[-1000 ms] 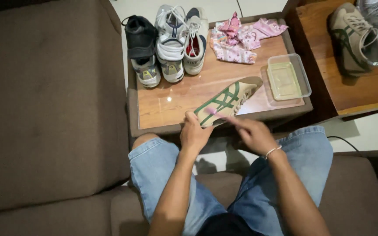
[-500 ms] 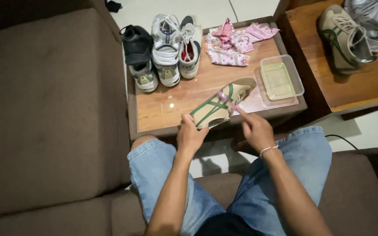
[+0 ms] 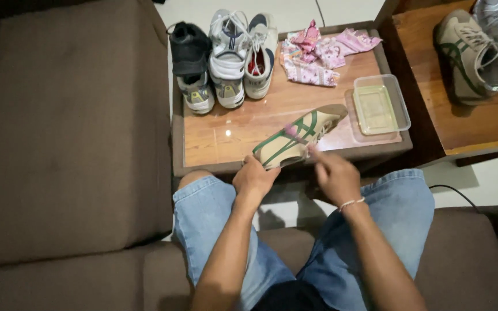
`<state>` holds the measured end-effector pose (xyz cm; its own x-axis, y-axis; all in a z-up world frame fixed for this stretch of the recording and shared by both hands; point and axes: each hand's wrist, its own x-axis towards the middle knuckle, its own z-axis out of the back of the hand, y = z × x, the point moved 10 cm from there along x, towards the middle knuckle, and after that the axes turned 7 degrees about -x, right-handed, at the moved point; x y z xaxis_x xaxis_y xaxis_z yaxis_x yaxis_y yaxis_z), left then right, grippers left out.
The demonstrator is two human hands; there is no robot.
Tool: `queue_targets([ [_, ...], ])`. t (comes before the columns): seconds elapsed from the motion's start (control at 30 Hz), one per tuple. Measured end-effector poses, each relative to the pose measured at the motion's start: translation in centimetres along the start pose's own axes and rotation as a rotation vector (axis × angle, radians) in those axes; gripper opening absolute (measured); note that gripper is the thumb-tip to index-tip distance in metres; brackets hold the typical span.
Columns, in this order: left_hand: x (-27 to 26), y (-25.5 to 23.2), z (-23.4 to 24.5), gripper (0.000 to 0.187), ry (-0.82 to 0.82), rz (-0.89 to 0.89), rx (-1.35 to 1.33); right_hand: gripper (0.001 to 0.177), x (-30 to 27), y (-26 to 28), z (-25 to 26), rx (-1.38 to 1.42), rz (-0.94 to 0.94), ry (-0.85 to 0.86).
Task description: Cleaning a sneaker with a toothbrush and cleaning solution while sitting on a couch.
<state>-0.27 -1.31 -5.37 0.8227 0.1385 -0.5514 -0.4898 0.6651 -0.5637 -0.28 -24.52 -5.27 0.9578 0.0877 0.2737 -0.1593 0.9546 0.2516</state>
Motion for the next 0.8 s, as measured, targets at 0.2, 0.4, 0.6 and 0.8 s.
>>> queue_targets([
  [0.2,0.1,-0.3,-0.1,0.079,0.001,-0.045,0.055,0.031,-0.8,3.6,3.0,0.197,0.105,0.085],
  [0.4,0.6,-0.5,-0.2,0.079,-0.012,-0.11,0.022,0.039,-0.1,-3.6,1.4,0.319,-0.072,-0.059],
  [0.6,0.1,-1.0,-0.1,0.068,0.011,-0.139,0.027,0.055,0.2,-3.8,1.4,0.237,-0.038,-0.056],
  [0.8,0.5,-0.6,-0.6,0.07,0.049,-0.107,0.08,0.043,-1.4,3.3,1.1,0.268,0.143,0.175],
])
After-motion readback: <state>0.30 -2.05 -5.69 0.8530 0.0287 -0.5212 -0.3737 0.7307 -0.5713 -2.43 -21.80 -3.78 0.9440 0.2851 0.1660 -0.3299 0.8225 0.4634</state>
